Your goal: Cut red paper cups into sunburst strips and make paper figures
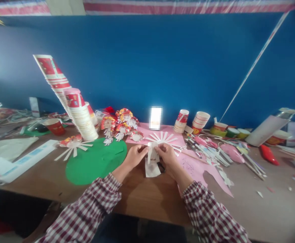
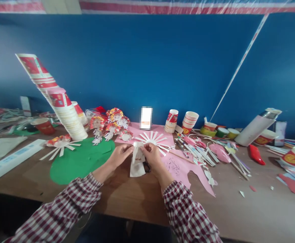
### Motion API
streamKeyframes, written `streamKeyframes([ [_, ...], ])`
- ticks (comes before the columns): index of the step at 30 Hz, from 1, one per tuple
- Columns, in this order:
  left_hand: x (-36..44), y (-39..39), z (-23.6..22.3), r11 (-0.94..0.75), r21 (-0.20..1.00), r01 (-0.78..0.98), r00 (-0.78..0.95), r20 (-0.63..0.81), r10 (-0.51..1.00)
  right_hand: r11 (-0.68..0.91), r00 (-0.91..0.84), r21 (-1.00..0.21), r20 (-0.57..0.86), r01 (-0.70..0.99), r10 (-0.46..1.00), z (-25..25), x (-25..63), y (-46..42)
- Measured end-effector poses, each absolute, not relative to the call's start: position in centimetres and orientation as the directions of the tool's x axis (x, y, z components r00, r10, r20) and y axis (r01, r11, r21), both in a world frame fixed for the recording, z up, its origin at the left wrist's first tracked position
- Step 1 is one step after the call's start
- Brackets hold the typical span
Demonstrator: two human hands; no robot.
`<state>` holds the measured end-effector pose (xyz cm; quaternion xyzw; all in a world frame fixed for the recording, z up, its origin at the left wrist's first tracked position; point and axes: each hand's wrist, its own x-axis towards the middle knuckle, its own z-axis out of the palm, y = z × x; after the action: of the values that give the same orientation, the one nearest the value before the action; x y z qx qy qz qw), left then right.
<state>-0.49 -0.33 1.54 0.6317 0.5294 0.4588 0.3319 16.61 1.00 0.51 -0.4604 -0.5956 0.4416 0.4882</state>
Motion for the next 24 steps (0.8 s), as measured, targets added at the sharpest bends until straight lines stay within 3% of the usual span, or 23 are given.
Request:
streamKeyframes([
  [4, 1.1, 1.2, 1.9, -0.199, 0.935, 0.292, 0.071, 0.186, 0.98, 0.078, -0.1, -0.995, 0.083, -0.056, 0.991, 0.9, 16.4, 0.5],
  [9, 1.7, 1.6, 0.8, -0.135, 0.971, 0.199, 0.08, 0.122, 0.989, -0.004, -0.104, -0.987, 0.013, -0.159, 0.994, 1.1, 16.5, 0.7],
  [24, 1.4, 1.0, -0.5, -0.059, 0.995, 0.077, 0.134, 0.049, 0.99, -0.066, -0.074, -0.971, -0.05, -0.229, 0.996, 0.5, 16.6, 1.0],
])
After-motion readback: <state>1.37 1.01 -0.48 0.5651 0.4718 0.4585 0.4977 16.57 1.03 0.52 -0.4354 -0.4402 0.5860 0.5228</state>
